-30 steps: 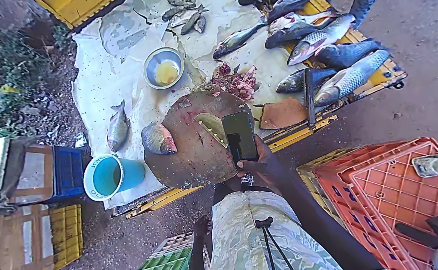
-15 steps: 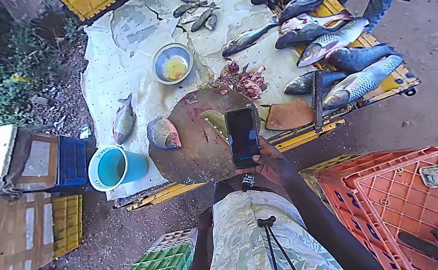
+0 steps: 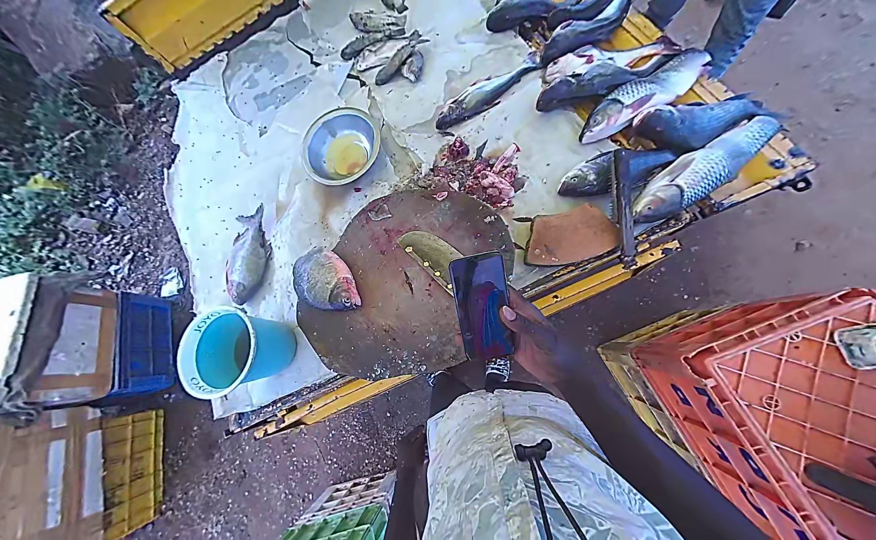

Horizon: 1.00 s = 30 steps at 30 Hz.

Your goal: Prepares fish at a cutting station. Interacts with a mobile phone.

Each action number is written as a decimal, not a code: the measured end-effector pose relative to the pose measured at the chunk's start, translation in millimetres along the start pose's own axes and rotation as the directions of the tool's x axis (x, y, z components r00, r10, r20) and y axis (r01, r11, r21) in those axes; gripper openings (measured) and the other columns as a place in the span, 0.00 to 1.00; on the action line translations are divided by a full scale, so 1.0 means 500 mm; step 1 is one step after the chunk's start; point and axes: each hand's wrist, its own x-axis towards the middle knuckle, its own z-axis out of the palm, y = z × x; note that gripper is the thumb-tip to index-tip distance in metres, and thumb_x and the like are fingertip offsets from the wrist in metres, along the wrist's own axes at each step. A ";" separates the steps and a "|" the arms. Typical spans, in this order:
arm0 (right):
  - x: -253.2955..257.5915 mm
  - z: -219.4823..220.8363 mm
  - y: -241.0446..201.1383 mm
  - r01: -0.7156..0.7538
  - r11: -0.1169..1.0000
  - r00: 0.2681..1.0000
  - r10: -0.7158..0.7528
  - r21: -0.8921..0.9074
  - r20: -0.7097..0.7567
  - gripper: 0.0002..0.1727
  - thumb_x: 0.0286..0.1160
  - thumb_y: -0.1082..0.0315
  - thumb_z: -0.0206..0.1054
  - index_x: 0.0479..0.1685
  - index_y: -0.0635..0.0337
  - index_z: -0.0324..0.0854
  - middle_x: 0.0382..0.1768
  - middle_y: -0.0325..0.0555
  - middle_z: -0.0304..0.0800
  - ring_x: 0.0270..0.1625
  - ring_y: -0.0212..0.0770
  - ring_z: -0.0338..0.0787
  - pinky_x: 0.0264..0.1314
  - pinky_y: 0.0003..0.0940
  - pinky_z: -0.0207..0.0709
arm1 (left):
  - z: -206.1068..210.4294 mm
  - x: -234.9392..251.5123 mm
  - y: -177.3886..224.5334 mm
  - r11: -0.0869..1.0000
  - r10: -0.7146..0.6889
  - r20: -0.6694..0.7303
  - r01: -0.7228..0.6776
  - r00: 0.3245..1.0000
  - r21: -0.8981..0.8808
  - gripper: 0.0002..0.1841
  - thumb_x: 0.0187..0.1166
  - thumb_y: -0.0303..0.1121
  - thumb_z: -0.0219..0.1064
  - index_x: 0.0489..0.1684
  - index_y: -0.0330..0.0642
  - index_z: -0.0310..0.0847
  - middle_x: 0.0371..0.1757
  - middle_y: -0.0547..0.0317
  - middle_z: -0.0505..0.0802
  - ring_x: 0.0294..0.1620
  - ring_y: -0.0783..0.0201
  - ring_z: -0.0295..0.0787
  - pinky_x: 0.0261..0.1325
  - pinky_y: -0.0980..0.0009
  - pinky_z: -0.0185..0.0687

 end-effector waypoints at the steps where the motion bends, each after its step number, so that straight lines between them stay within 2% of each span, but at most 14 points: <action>1: 0.000 0.000 0.002 -0.007 1.000 1.000 0.007 -0.012 -0.012 0.38 0.85 0.46 0.64 0.90 0.48 0.56 0.71 0.59 0.81 0.70 0.56 0.86 0.75 0.56 0.80 | -0.001 0.003 0.001 1.000 0.013 0.001 -0.013 1.000 -0.004 0.17 0.90 0.38 0.62 0.66 0.37 0.87 0.53 0.43 0.95 0.49 0.53 0.93 0.59 0.51 0.87; 4: -0.003 0.003 0.003 -0.028 1.000 0.998 0.028 -0.012 -0.064 0.36 0.84 0.55 0.64 0.90 0.47 0.57 0.71 0.59 0.82 0.69 0.55 0.87 0.73 0.55 0.82 | 0.002 0.015 -0.006 0.999 0.032 -0.014 -0.032 0.999 -0.018 0.18 0.89 0.39 0.63 0.66 0.38 0.87 0.53 0.43 0.95 0.49 0.53 0.94 0.59 0.51 0.88; 6: -0.002 0.005 0.006 -0.024 1.000 0.993 0.021 -0.018 -0.118 0.38 0.76 0.67 0.65 0.89 0.49 0.58 0.71 0.59 0.82 0.69 0.54 0.87 0.71 0.54 0.83 | 0.004 0.020 -0.008 0.999 0.042 -0.024 -0.042 0.999 -0.006 0.18 0.88 0.38 0.63 0.66 0.37 0.87 0.52 0.43 0.95 0.49 0.53 0.94 0.60 0.51 0.87; 10: 0.003 0.005 0.008 -0.041 0.997 0.974 0.025 -0.067 -0.226 0.38 0.67 0.80 0.63 0.84 0.54 0.64 0.65 0.57 0.86 0.63 0.52 0.91 0.66 0.51 0.86 | -0.001 0.004 0.000 0.996 0.053 -0.021 -0.051 0.998 0.074 0.18 0.89 0.38 0.63 0.67 0.37 0.87 0.60 0.42 0.94 0.62 0.49 0.92 0.73 0.48 0.80; 12: 0.004 0.002 0.010 -0.047 0.997 0.965 0.030 -0.061 -0.262 0.31 0.74 0.79 0.60 0.80 0.57 0.68 0.63 0.61 0.87 0.61 0.55 0.92 0.65 0.55 0.87 | -0.002 -0.013 0.009 0.995 0.059 -0.015 -0.058 0.998 0.086 0.17 0.89 0.37 0.62 0.63 0.37 0.89 0.57 0.41 0.95 0.60 0.49 0.92 0.70 0.47 0.81; 14: 0.002 -0.002 0.010 -0.064 0.996 0.958 0.044 -0.061 -0.284 0.24 0.88 0.64 0.56 0.81 0.54 0.70 0.63 0.59 0.88 0.62 0.54 0.92 0.67 0.55 0.86 | 0.003 -0.012 0.000 0.992 0.078 -0.018 -0.076 0.997 0.103 0.16 0.89 0.38 0.61 0.55 0.37 0.92 0.49 0.43 0.96 0.53 0.50 0.92 0.63 0.46 0.82; 16: -0.001 -0.003 0.008 -0.090 0.993 0.956 0.065 -0.076 -0.286 0.28 0.91 0.47 0.54 0.83 0.49 0.71 0.64 0.54 0.89 0.64 0.50 0.91 0.69 0.51 0.86 | 0.003 -0.019 0.004 0.993 0.071 -0.003 -0.071 0.997 0.091 0.17 0.89 0.40 0.60 0.53 0.37 0.92 0.49 0.43 0.96 0.53 0.51 0.92 0.64 0.46 0.82; 18: 0.000 -0.004 0.006 -0.105 0.991 0.965 0.081 -0.085 -0.251 0.30 0.88 0.46 0.55 0.85 0.47 0.68 0.67 0.53 0.87 0.65 0.49 0.90 0.70 0.51 0.85 | 0.003 -0.032 0.015 0.994 0.070 -0.014 -0.069 0.997 0.082 0.17 0.89 0.41 0.62 0.52 0.38 0.93 0.49 0.44 0.96 0.52 0.52 0.93 0.63 0.47 0.82; 20: -0.001 -0.002 0.005 -0.095 0.995 0.978 0.091 -0.015 -0.190 0.31 0.83 0.56 0.61 0.86 0.47 0.63 0.67 0.54 0.86 0.65 0.48 0.90 0.69 0.50 0.84 | 0.003 -0.039 0.028 0.995 0.063 -0.013 -0.062 0.998 0.073 0.17 0.88 0.41 0.62 0.55 0.38 0.92 0.51 0.45 0.96 0.55 0.52 0.93 0.66 0.47 0.82; 22: -0.004 0.000 0.003 -0.092 0.989 0.991 0.103 0.116 -0.085 0.38 0.75 0.68 0.66 0.88 0.45 0.56 0.71 0.57 0.82 0.67 0.55 0.88 0.67 0.56 0.85 | 0.001 -0.050 0.050 0.998 0.050 -0.024 -0.049 0.998 0.044 0.16 0.88 0.39 0.63 0.57 0.37 0.92 0.53 0.44 0.96 0.57 0.51 0.92 0.68 0.47 0.81; 23: -0.005 0.001 0.002 -0.094 0.980 0.995 0.100 0.178 -0.025 0.44 0.73 0.74 0.67 0.89 0.42 0.51 0.73 0.61 0.78 0.68 0.63 0.87 0.63 0.65 0.86 | 0.000 -0.051 0.057 0.999 0.045 -0.026 -0.044 0.999 0.031 0.16 0.89 0.39 0.62 0.57 0.37 0.91 0.53 0.43 0.96 0.58 0.51 0.92 0.68 0.47 0.81; 25: -0.007 0.004 0.000 -0.101 0.975 0.995 0.094 0.199 0.046 0.52 0.68 0.81 0.68 0.91 0.35 0.44 0.75 0.61 0.76 0.66 0.69 0.87 0.53 0.67 0.90 | 0.002 -0.041 0.054 0.997 0.055 -0.032 -0.053 0.998 0.049 0.17 0.89 0.40 0.62 0.58 0.37 0.91 0.54 0.43 0.96 0.59 0.50 0.92 0.69 0.46 0.80; 28: -0.006 0.008 -0.005 -0.076 0.990 0.994 0.066 0.120 0.087 0.63 0.61 0.87 0.72 0.94 0.34 0.36 0.77 0.62 0.74 0.70 0.71 0.84 0.60 0.69 0.88 | 0.006 -0.016 0.035 0.992 0.087 -0.029 -0.084 0.996 0.091 0.18 0.90 0.41 0.61 0.59 0.39 0.91 0.56 0.43 0.95 0.62 0.49 0.91 0.72 0.45 0.79; 30: -0.006 0.014 -0.010 -0.080 0.996 0.995 0.078 0.034 0.069 0.65 0.58 0.89 0.73 0.95 0.36 0.34 0.78 0.63 0.74 0.70 0.72 0.85 0.62 0.67 0.89 | 0.010 -0.002 0.019 0.986 0.116 -0.031 -0.111 0.993 0.128 0.18 0.89 0.40 0.60 0.57 0.38 0.92 0.55 0.43 0.96 0.61 0.49 0.91 0.71 0.45 0.79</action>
